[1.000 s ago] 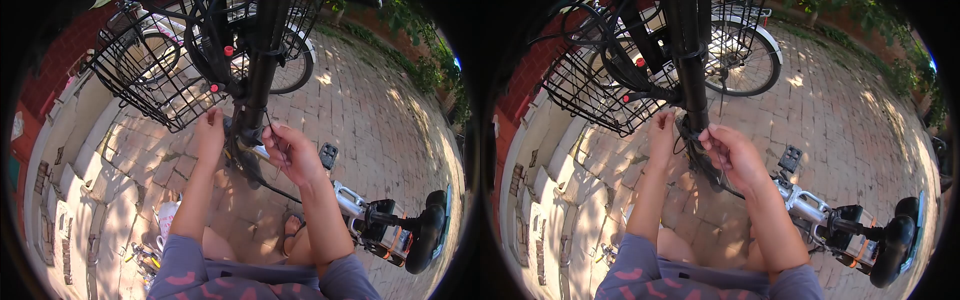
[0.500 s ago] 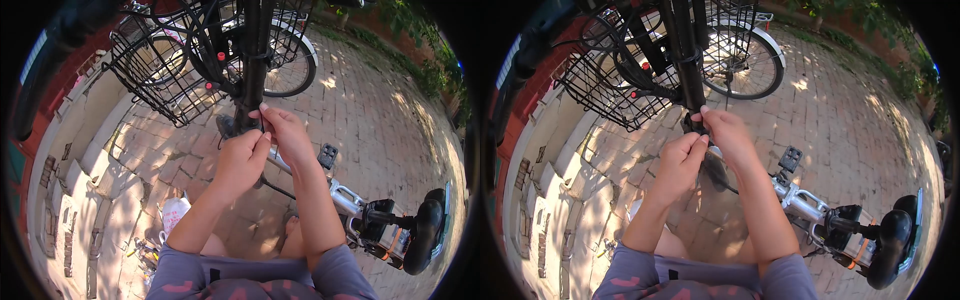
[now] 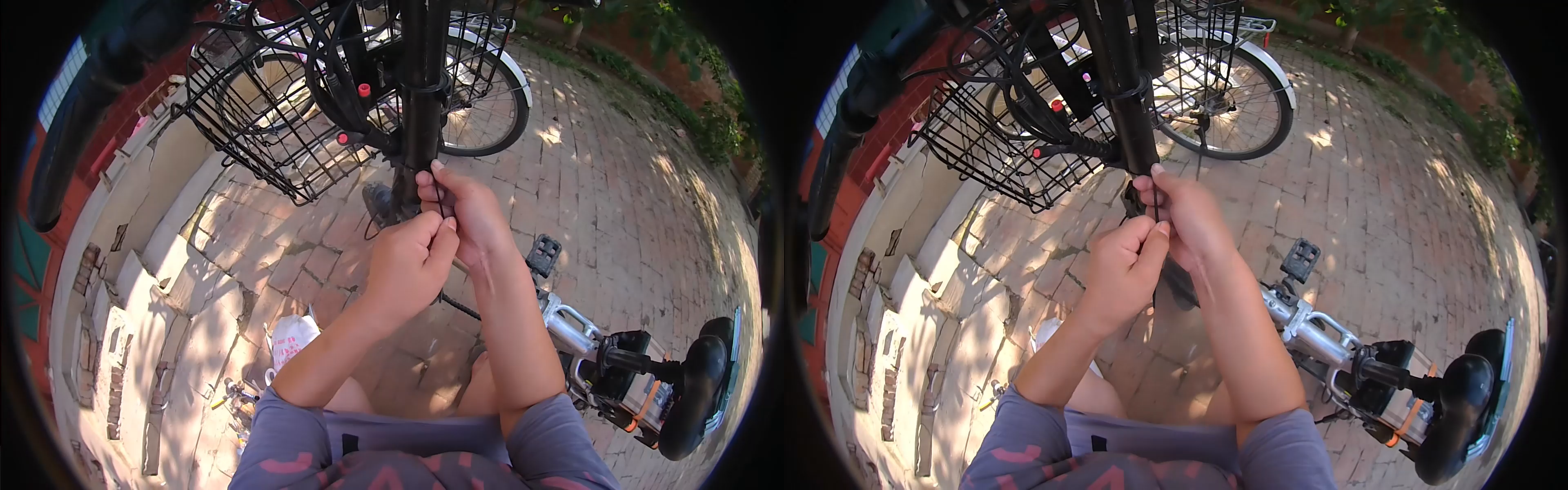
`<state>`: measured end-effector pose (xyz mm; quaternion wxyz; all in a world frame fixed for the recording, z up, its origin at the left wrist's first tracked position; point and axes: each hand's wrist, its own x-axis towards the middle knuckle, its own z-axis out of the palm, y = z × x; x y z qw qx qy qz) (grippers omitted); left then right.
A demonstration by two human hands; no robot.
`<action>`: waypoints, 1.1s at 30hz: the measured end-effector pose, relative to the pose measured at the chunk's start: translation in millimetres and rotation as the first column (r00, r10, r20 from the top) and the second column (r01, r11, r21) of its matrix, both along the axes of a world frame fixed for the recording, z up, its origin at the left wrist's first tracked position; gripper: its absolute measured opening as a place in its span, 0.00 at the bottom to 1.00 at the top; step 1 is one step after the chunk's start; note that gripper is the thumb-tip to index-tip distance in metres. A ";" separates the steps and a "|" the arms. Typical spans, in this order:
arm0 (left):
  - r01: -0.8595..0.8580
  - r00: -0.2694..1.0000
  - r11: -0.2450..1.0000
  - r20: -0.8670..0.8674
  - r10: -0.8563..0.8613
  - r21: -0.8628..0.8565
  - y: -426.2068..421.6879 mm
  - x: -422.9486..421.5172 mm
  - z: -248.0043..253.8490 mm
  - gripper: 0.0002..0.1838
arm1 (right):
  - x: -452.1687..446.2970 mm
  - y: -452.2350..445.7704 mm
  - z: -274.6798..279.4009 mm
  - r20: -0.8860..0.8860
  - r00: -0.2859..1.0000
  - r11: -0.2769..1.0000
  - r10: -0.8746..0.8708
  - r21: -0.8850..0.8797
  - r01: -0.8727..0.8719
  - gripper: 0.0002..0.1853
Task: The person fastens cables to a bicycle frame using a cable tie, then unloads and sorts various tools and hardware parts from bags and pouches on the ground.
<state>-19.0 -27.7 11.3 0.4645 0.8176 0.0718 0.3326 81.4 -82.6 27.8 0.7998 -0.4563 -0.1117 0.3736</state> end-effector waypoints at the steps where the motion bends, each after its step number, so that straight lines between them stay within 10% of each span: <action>1: -0.001 1.000 1.000 0.016 0.001 0.025 0.7 1.0 -1.9 0.15 | 2.1 0.3 -0.6 -0.016 1.000 1.000 0.011 0.008 -0.011 0.16; 8: 0.019 0.980 0.998 -0.200 -0.006 0.063 26.6 -13.0 -2.0 0.16 | 24.4 -20.7 -13.4 0.011 0.967 0.967 0.254 0.027 -0.254 0.15; 13: 0.070 0.976 0.963 -0.183 -0.120 -0.260 37.4 -11.7 -13.6 0.17 | 15.9 -28.6 -12.1 0.323 0.946 0.982 -0.022 -0.170 0.081 0.15; 33: -0.118 0.983 0.933 -0.096 0.160 0.341 20.0 -4.0 6.8 0.13 | 9.7 -8.6 -5.5 0.351 0.936 0.988 -0.022 -0.137 0.074 0.14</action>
